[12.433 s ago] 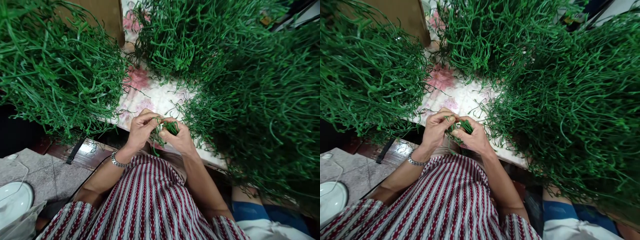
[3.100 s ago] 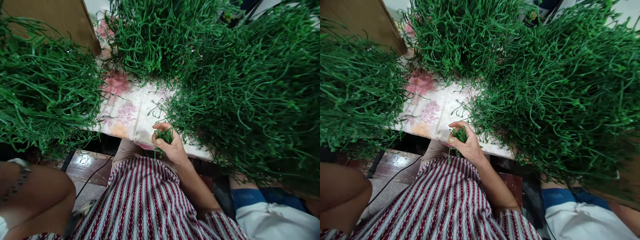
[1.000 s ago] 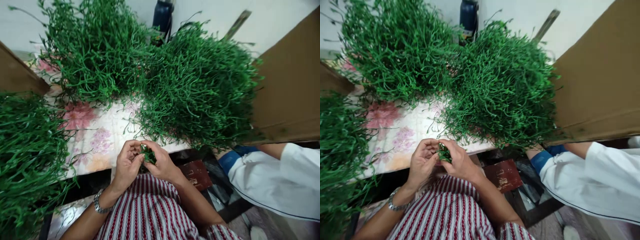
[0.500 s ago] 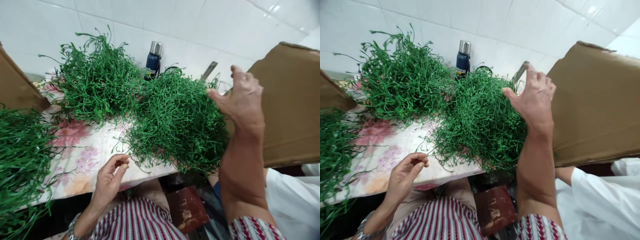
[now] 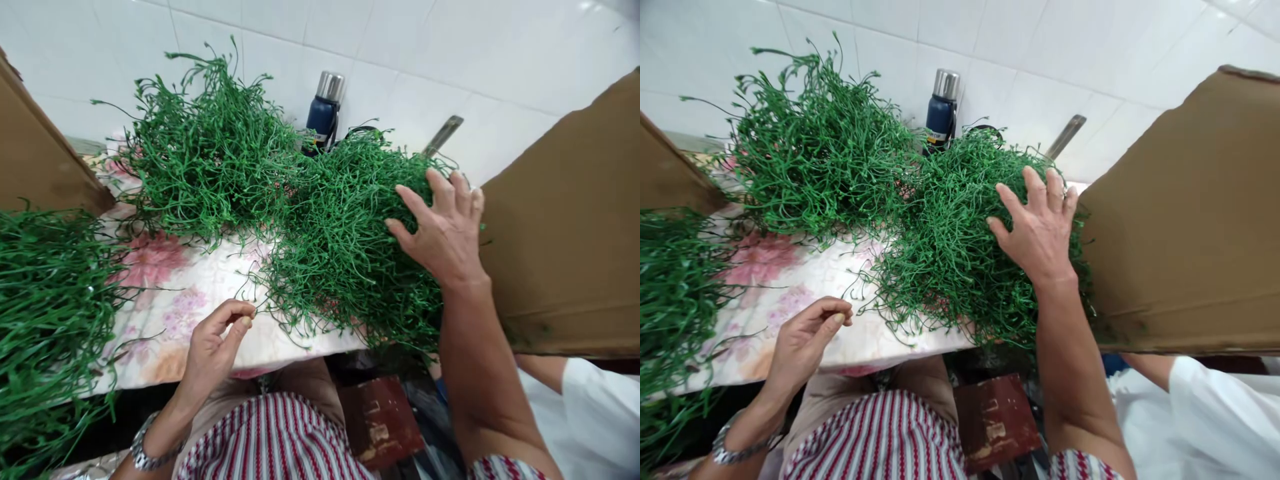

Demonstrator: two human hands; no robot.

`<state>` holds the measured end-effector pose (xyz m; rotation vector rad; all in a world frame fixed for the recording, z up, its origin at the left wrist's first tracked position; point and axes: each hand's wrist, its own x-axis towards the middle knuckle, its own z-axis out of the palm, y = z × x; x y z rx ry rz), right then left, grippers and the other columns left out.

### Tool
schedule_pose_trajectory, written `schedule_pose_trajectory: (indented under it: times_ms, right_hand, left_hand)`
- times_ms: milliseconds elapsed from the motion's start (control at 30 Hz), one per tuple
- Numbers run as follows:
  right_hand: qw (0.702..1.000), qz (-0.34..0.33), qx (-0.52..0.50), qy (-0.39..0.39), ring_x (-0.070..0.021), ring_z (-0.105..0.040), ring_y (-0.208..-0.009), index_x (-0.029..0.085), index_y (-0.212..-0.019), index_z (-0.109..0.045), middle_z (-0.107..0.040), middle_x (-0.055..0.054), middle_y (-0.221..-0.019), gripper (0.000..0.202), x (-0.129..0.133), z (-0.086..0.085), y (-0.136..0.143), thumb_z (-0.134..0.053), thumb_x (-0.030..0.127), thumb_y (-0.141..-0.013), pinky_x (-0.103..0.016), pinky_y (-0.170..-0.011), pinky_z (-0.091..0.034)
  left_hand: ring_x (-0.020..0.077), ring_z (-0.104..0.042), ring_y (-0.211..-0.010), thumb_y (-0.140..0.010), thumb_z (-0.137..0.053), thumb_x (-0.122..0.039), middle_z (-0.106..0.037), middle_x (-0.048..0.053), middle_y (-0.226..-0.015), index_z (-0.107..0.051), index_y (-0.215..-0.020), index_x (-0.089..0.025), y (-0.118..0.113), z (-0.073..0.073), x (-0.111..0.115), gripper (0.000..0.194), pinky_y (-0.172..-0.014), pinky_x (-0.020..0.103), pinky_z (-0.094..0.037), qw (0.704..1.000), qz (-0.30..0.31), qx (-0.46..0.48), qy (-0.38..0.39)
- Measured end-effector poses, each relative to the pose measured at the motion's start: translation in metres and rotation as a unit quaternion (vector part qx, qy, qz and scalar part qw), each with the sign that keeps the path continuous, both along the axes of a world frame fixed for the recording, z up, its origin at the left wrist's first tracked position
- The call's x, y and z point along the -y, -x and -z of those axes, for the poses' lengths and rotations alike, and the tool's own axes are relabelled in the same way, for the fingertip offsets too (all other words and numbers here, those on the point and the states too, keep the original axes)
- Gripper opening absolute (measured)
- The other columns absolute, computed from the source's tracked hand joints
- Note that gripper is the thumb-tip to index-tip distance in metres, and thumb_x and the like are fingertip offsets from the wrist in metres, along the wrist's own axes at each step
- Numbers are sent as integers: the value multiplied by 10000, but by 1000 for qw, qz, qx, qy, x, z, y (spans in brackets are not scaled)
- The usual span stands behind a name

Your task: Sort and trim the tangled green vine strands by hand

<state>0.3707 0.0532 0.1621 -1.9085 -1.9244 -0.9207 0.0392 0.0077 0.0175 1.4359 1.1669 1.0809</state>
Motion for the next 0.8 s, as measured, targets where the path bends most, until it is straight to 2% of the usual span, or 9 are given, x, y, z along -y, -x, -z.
schedule_pose_trajectory:
  times_ms: [100,233,333,500,567,667,733,800]
  right_hand:
    - [998,58,-31,2,-343,-407,-1220,249,-1241,-512,-428,-117,-1371,434,-8,-7,-21,-491,399,-835,-534,-948,-352]
    - [991,117,-57,-23,-274,-528,-1113,270,-1178,-564,-540,-72,-1278,367,2,-8,-47,-469,360,-835,-407,-863,-460]
    - [989,122,-58,-53,-223,-573,-1059,218,-1127,-599,-610,-90,-1168,360,16,4,-67,-467,294,-801,-327,-889,-455]
    - [982,156,-64,-86,-259,-620,-935,105,-1039,-635,-665,-167,-996,422,39,34,-101,-469,265,-686,-319,-834,-475]
    - [978,168,-75,-95,-264,-628,-865,115,-1019,-632,-670,-159,-950,423,48,44,-109,-467,268,-661,-325,-759,-486]
    - [971,207,-101,-71,-251,-598,-677,161,-903,-629,-652,-125,-796,323,59,52,-114,-483,285,-642,-324,-592,-454]
    - [962,238,-126,-36,-228,-538,-552,186,-821,-615,-614,-99,-684,245,65,52,-114,-505,302,-636,-322,-509,-405]
    - [961,240,-136,-23,-230,-528,-544,208,-851,-621,-613,-96,-684,256,68,48,-112,-516,303,-638,-332,-505,-399]
  left_hand:
    - [111,-570,-768,-843,-514,-278,-588,16,-836,-595,-874,-169,-2,1,2,140,-712,212,-437,999,31,-17,-5]
    - [111,-561,-754,-849,-497,-286,-579,20,-829,-594,-852,-168,3,3,2,153,-680,212,-429,999,38,-36,-1]
    - [111,-556,-724,-846,-497,-303,-582,21,-808,-598,-837,-167,10,6,0,169,-637,205,-427,998,38,-51,2]
    - [117,-562,-697,-840,-498,-324,-587,29,-783,-607,-803,-160,21,12,-2,201,-622,207,-445,997,37,-65,12]
    - [124,-574,-708,-837,-498,-330,-593,35,-799,-611,-817,-158,23,16,-2,206,-646,216,-464,997,34,-64,23]
    - [135,-585,-724,-828,-506,-334,-601,47,-817,-618,-821,-154,25,21,-2,211,-682,236,-488,997,35,-59,33]
    - [137,-584,-727,-824,-508,-332,-601,48,-810,-622,-809,-154,24,21,-2,212,-684,240,-494,997,39,-59,37]
    - [135,-578,-715,-822,-502,-325,-598,44,-783,-625,-791,-154,22,20,-3,213,-673,237,-494,997,44,-62,35]
